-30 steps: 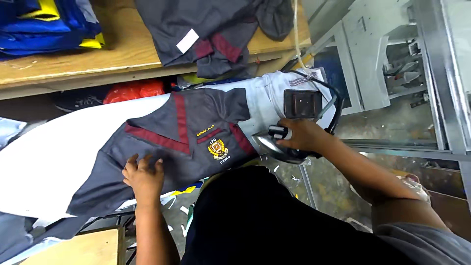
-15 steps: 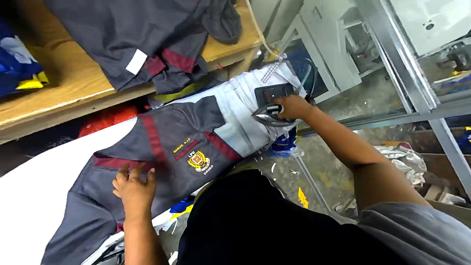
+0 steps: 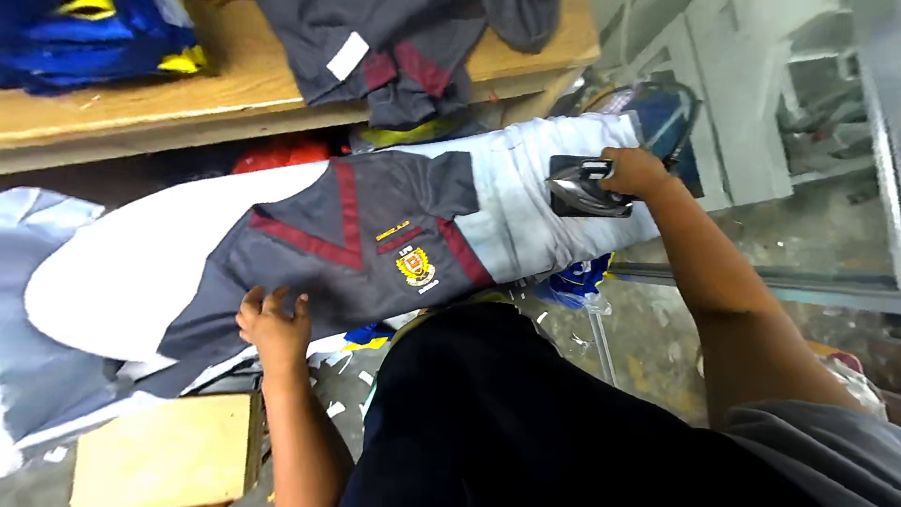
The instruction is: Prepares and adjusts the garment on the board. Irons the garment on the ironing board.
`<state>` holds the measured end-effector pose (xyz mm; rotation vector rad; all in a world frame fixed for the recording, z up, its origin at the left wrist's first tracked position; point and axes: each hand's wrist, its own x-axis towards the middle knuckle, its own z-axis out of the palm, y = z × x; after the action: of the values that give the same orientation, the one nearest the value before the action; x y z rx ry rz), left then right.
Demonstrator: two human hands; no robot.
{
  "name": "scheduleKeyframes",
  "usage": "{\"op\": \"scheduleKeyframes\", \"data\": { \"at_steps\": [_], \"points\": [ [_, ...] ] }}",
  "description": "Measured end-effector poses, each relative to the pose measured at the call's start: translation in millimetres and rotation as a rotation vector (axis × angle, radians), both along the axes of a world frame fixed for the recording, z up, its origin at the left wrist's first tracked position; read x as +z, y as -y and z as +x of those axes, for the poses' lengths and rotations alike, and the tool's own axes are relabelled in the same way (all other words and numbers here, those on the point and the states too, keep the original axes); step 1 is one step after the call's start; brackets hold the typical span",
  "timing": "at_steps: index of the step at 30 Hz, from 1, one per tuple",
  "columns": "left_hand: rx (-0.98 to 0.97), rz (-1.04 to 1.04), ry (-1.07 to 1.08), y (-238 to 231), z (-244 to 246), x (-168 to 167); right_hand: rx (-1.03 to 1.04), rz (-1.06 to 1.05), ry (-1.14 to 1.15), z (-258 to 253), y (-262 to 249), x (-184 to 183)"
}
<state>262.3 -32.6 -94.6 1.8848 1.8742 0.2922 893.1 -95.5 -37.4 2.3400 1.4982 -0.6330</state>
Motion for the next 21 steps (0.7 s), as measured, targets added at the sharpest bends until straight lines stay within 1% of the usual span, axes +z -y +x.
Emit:
{"op": "scheduleKeyframes", "data": {
  "at_steps": [2, 3, 5, 7, 8, 10, 12, 14, 16, 19, 21],
  "points": [
    [0.054, 0.004, 0.008, -3, -10, 5, -0.018, 0.047, 0.023, -10, 3, 7],
    [0.080, -0.004, 0.024, -6, -14, 10, -0.051, 0.103, 0.017, -21, 4, 14],
    [0.112, -0.012, 0.043, -14, -17, 16, -0.110, 0.261, -0.001, -55, 4, 26],
    [0.070, 0.008, 0.055, -29, -8, 18, -0.124, 0.396, -0.098, -99, 0, 19],
    [0.018, 0.026, 0.072, -38, 5, 18, -0.103, 0.442, -0.175, -123, -5, 4],
    [-0.140, 0.044, 0.117, -58, 42, 15, 0.020, 0.534, -0.325, -166, -17, -40],
    [-0.336, 0.061, 0.143, -80, 82, -1, 0.160, 0.588, -0.378, -197, -31, -86],
    [-0.477, 0.091, 0.127, -102, 115, -24, 0.232, 0.473, -0.333, -206, -41, -115],
    [-0.536, 0.051, 0.056, -123, 137, -39, 0.219, 0.345, -0.222, -199, -42, -126],
    [-0.521, -0.043, -0.052, -146, 150, -55, 0.085, 0.202, -0.131, -190, -43, -118],
    [-0.504, -0.051, -0.039, -151, 151, -58, 0.035, 0.213, -0.159, -191, -49, -107]
  ]
}}
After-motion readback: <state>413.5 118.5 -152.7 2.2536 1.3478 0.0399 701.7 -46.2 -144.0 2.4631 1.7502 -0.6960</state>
